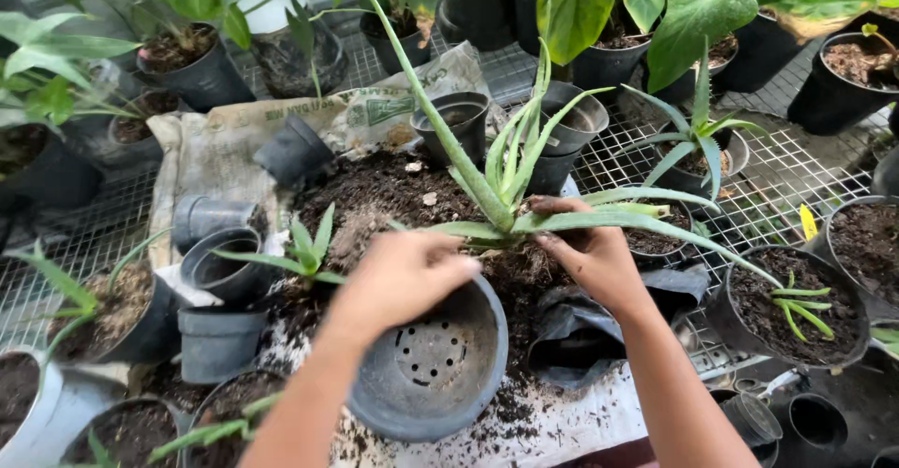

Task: The person repots a large aloe plant into a plastic container by hand, removing soil and small pups, and then places the pups into smaller individual pots.

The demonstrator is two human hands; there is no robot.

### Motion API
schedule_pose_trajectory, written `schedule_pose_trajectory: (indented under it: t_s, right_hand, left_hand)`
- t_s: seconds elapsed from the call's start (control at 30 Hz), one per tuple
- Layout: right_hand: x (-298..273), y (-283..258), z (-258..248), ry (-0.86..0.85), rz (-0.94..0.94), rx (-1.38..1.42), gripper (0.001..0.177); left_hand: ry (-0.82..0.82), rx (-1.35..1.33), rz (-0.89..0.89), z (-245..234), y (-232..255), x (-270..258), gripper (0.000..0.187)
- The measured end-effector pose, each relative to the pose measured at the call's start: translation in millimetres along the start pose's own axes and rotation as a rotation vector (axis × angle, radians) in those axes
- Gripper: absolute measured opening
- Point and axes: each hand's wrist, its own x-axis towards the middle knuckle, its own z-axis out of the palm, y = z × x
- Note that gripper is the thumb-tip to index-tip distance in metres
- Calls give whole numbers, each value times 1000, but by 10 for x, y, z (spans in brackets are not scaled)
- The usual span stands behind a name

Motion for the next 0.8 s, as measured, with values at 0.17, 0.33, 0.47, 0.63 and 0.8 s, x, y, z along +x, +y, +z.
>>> schedule_pose_trajectory:
  t_s: [0.17, 0.33, 0.47, 0.63, 0.8]
  right_hand:
    - [-259, 653, -67, 259, -7, -142, 60]
    - [-390, 756, 86, 395, -66, -463, 27]
    - [-224, 1046, 220, 242, -119, -703, 55]
    - [77, 1226, 500, 20, 212, -642, 40]
    - [258, 1198, 534, 56, 202, -486, 22]
  left_hand:
    - [-21, -170, -12, 421, 250, -117, 99]
    - [44, -397, -149, 466, 376, -132, 109]
    - [14, -632, -247, 749, 398, 81, 110]
    - [24, -756, -254, 841, 326, 273, 92]
    - [68, -887, -181, 694, 376, 151, 81]
